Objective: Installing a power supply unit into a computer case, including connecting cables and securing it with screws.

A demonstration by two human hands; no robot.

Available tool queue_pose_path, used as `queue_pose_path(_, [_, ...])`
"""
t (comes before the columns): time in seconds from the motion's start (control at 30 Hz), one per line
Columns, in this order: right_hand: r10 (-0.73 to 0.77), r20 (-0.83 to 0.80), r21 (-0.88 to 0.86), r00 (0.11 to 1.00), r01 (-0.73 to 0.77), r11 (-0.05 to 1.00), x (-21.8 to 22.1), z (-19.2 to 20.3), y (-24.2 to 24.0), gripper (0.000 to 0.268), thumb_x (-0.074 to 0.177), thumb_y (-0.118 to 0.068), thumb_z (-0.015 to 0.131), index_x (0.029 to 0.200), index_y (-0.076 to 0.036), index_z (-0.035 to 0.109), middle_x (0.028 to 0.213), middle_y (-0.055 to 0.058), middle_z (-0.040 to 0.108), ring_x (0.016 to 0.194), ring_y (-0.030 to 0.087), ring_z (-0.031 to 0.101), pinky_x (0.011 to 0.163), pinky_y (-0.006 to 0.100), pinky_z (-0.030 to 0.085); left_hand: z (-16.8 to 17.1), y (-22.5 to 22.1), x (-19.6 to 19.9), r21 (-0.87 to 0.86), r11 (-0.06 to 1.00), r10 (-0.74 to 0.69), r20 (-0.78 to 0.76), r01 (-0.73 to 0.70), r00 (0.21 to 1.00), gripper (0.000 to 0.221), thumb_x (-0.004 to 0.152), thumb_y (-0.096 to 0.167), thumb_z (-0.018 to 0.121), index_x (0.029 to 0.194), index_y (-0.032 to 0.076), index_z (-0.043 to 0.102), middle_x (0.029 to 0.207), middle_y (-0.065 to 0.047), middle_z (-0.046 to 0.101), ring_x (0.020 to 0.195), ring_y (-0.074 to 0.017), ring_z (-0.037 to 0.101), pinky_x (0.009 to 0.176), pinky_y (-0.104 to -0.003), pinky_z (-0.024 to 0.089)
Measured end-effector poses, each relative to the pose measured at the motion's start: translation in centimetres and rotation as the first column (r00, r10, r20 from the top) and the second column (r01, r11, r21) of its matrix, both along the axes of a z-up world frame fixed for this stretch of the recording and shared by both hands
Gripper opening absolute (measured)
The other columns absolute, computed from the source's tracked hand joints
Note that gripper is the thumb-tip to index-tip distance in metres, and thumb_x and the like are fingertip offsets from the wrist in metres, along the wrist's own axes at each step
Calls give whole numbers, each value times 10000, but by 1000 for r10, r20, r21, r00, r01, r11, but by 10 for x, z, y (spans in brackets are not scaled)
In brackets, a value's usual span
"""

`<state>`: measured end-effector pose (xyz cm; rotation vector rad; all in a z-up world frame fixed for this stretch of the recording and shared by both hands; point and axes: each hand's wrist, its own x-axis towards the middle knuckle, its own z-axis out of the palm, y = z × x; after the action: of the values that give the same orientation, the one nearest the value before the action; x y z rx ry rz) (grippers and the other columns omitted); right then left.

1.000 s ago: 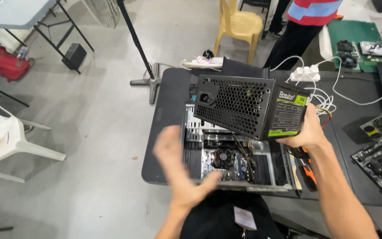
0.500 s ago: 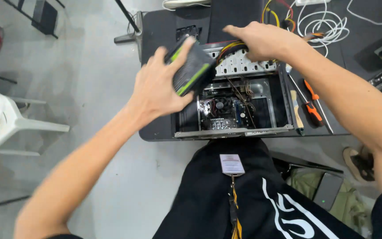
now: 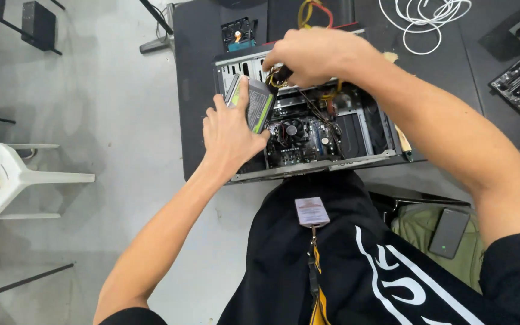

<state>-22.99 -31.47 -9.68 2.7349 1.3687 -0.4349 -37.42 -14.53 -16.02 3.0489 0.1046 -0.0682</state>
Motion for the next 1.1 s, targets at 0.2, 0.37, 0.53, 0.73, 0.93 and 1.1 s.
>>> queue_pose_path(0.2, [-18,-242,62,970,34,998,-10,-24,8,372,937,-51,612,1282,-177,672,1227,107,680,1079,355,646,835,532,538,-31,-20,7,240,965,93,48,-101,995,1214,685,708,809,1645,214,254,1166,-200,499,811,-379,581,693,-482,517])
queue_pose_path(0.37, [15,-108,204,994,8,979,-1,-40,-2,363,909,-87,663,1251,-199,703,1119,155,692,1026,383,636,778,543,519,-25,-29,8,170,975,143,31,-146,989,1165,759,632,786,1658,192,189,1233,-214,475,884,-413,581,748,-515,523])
queue_pose_path(0.53, [32,-54,298,998,-15,954,-8,-48,-9,293,886,-60,687,1169,-124,726,1069,148,718,968,375,674,771,538,539,-14,-32,0,61,989,134,40,-136,990,1121,786,595,778,1651,198,186,1264,-265,489,955,-481,577,802,-559,502])
queue_pose_path(0.73, [19,-77,346,997,9,938,1,-80,-12,245,946,-119,647,1176,-187,699,1001,116,693,965,332,685,811,481,538,-4,-41,-8,86,987,131,86,-139,988,1049,773,580,794,1615,168,323,1276,-259,439,1015,-466,534,787,-502,512])
queue_pose_path(0.93, [38,-31,388,999,-23,921,-3,-86,-11,244,947,-107,669,1183,-162,639,989,179,664,953,402,696,816,533,568,-9,-38,-1,56,985,157,99,-163,983,963,747,520,794,1559,118,469,1237,-202,376,1113,-401,396,768,-453,521])
queue_pose_path(1.1, [-5,-13,415,1000,10,910,-10,-81,-18,216,965,-126,660,1175,-163,626,980,168,659,921,391,700,793,525,572,-16,-43,-6,-24,985,170,183,-168,968,941,754,467,804,1553,95,474,1209,-196,366,1107,-389,379,777,-464,546])
